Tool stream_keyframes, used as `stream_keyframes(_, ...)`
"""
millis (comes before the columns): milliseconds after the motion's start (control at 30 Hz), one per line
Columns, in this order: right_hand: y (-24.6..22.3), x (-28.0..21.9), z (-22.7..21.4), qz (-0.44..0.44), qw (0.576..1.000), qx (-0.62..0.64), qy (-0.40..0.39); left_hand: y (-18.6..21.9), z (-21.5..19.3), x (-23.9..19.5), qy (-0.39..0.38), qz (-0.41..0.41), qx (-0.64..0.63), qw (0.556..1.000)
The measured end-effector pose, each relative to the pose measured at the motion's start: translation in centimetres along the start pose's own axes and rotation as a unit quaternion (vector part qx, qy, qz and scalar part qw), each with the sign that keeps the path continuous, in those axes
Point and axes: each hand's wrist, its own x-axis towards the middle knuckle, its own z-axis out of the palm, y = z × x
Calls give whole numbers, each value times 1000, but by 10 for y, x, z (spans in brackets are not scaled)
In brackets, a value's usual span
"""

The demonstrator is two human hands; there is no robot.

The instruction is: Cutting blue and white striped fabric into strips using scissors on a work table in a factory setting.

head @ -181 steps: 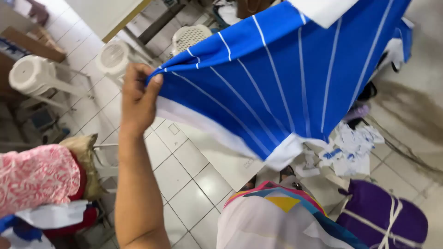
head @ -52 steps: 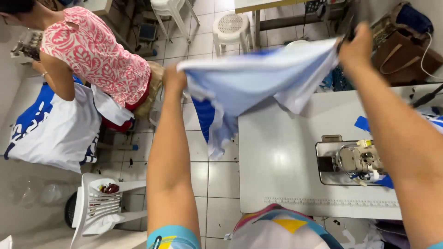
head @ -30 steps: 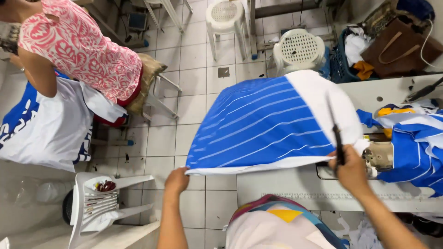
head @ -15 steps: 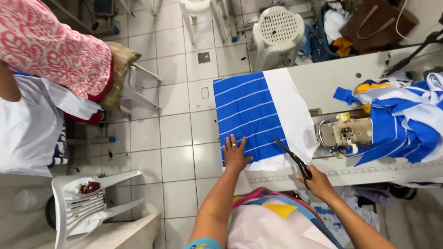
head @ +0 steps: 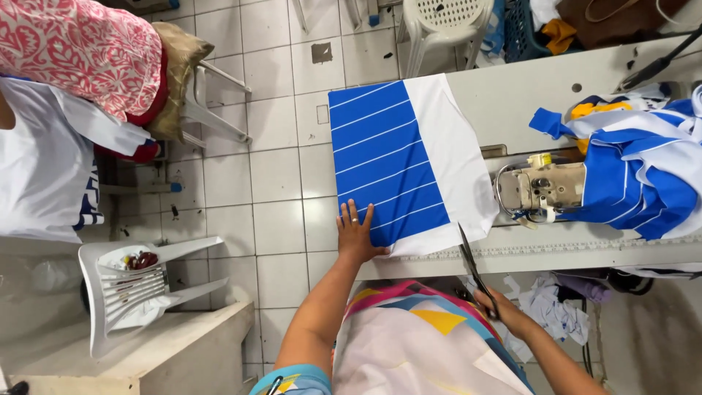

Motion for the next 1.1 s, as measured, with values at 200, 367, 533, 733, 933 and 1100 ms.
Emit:
stream_keyframes(200,-16,9,24,-45,979,-93,176,3,-1,2,-15,-30,-5,999)
stream_keyframes(367,-95,-22,40,-27,983,-99,150,3,-14,-13,40,-16,-54,998)
stream_keyframes(533,-91,13,37,-57,966,-164,191,0,-12,-14,49,-8,-55,997)
stream_keyframes(733,-127,13,44,-39,971,-157,176,6,2,-7,63,44,-23,997)
stream_keyframes(933,-127,50,30,-50,958,-173,224,9,-7,-4,67,72,-42,994)
stream_keyframes(1100,-162,61,27,-27,962,-207,177,11,1,-5,81,74,-59,992)
